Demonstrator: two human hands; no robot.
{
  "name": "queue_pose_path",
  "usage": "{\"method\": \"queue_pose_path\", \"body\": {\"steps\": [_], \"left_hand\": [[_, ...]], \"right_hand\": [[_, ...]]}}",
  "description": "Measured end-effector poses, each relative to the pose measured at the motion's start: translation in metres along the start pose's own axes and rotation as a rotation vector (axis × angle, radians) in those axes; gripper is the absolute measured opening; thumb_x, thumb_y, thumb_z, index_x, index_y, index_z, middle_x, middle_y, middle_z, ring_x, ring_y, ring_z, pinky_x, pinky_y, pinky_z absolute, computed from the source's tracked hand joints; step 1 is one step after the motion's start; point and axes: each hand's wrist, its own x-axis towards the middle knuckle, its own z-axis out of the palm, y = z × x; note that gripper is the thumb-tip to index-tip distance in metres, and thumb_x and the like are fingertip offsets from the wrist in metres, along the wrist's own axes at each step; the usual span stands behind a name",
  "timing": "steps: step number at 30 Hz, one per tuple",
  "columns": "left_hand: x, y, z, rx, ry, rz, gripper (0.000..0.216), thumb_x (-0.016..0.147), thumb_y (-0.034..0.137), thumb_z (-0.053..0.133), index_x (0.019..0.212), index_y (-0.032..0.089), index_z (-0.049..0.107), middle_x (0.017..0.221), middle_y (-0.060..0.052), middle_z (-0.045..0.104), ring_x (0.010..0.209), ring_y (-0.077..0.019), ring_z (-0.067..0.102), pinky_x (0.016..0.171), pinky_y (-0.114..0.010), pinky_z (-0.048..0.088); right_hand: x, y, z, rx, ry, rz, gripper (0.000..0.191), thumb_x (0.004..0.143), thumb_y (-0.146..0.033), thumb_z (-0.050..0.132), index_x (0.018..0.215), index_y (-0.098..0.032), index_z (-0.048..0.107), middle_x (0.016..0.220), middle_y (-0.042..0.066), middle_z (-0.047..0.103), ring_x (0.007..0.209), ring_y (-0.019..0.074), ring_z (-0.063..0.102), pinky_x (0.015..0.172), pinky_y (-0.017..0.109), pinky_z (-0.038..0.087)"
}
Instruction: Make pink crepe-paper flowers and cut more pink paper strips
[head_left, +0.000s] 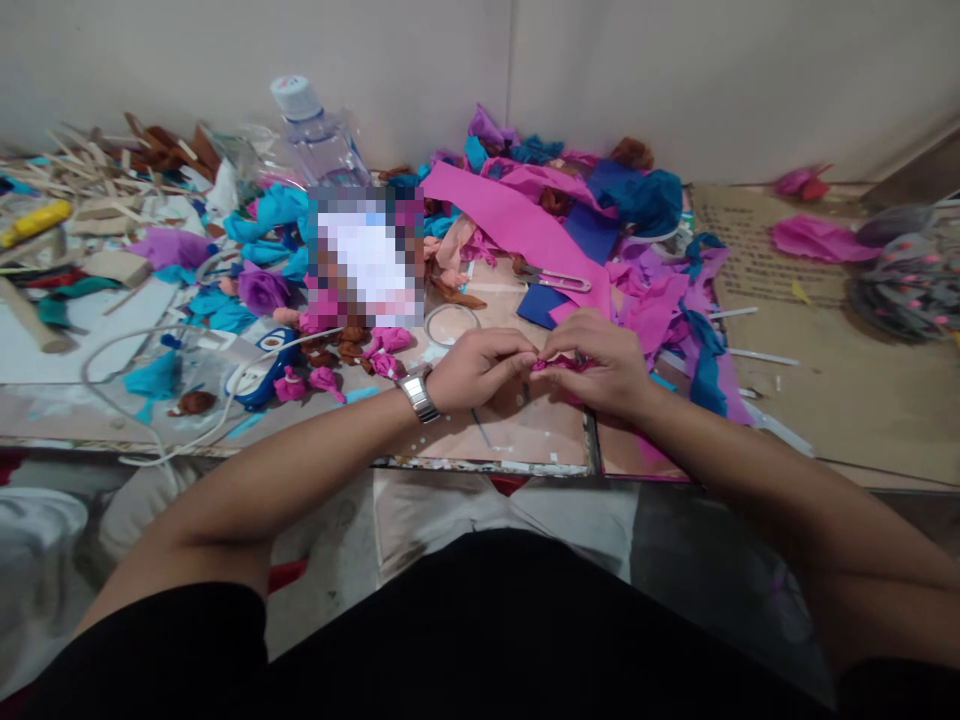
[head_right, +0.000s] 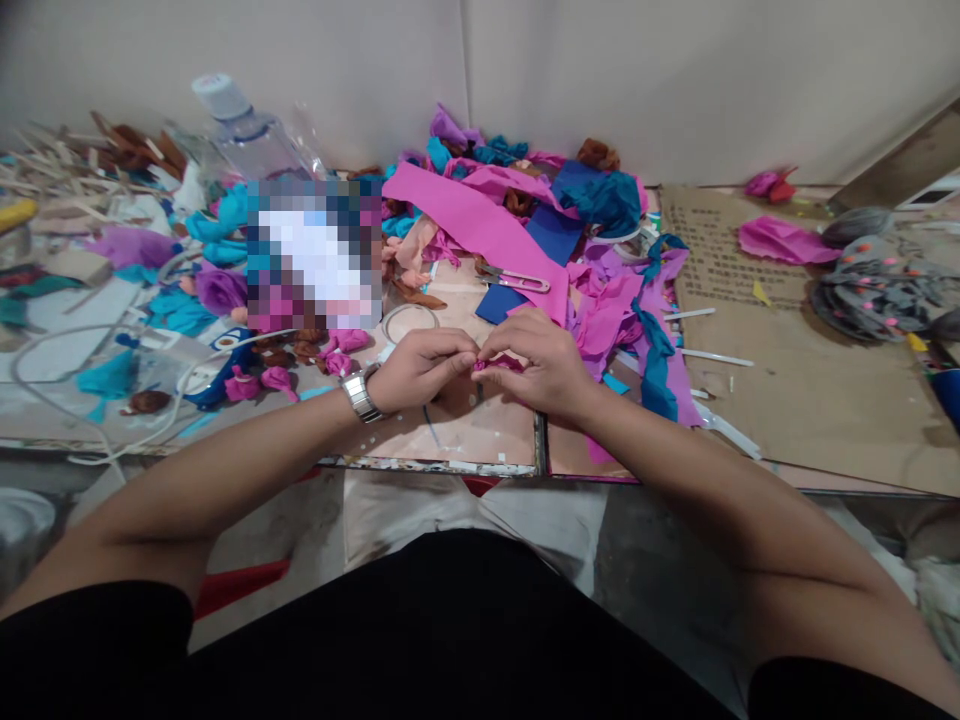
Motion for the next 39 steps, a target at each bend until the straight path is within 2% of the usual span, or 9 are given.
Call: {"method": "queue_pose_path", "body": {"steps": [15, 23, 27, 34, 39], "left_hand": [[0.001, 0.003, 0.0, 0.002, 0.012, 0.015, 0.035, 0.107, 0.042, 0.056, 0.093, 0.016, 0.075, 0.085, -0.005, 0.073, 0.077, -0.0126, 0.066, 0.074, -0.024, 0.05], [0.002, 0.011, -0.002, -0.039, 0.103, 0.09, 0.026, 0.103, 0.038, 0.065, 0.112, 0.016, 0.076, 0.106, -0.011, 0.079, 0.092, -0.016, 0.073, 0.08, -0.026, 0.055], [0.002, 0.009, -0.001, -0.076, 0.078, 0.079, 0.025, 0.101, 0.039, 0.067, 0.105, 0.017, 0.077, 0.1, -0.01, 0.079, 0.09, -0.0163, 0.073, 0.083, -0.028, 0.056], [0.001, 0.002, -0.002, -0.239, 0.004, -0.085, 0.032, 0.094, 0.046, 0.077, 0.097, 0.014, 0.079, 0.091, -0.009, 0.079, 0.081, -0.0158, 0.072, 0.076, -0.026, 0.056], [0.001, 0.002, -0.002, -0.248, -0.034, -0.071, 0.033, 0.094, 0.047, 0.076, 0.097, 0.014, 0.078, 0.091, -0.009, 0.079, 0.08, -0.0154, 0.071, 0.075, -0.026, 0.056]], "right_hand": [[0.002, -0.004, -0.001, -0.036, 0.012, -0.044, 0.014, 0.094, -0.038, 0.08, 0.094, -0.025, 0.075, 0.087, 0.004, 0.078, 0.084, 0.0218, 0.07, 0.085, 0.041, 0.053], [0.003, -0.002, -0.007, -0.076, 0.059, -0.029, 0.018, 0.094, -0.041, 0.079, 0.093, -0.024, 0.073, 0.085, 0.004, 0.077, 0.086, 0.0233, 0.071, 0.084, 0.041, 0.053], [0.003, -0.003, -0.006, -0.075, 0.039, -0.025, 0.021, 0.092, -0.042, 0.081, 0.089, -0.024, 0.072, 0.084, 0.005, 0.077, 0.084, 0.0228, 0.07, 0.081, 0.04, 0.053], [0.002, 0.002, -0.003, -0.003, 0.041, -0.114, 0.017, 0.092, -0.041, 0.083, 0.091, -0.026, 0.075, 0.082, 0.003, 0.077, 0.08, 0.0212, 0.07, 0.082, 0.042, 0.055], [0.002, 0.003, -0.002, 0.024, 0.034, -0.091, 0.019, 0.09, -0.043, 0.085, 0.087, -0.027, 0.076, 0.081, 0.003, 0.077, 0.079, 0.0216, 0.072, 0.082, 0.043, 0.057]]}}
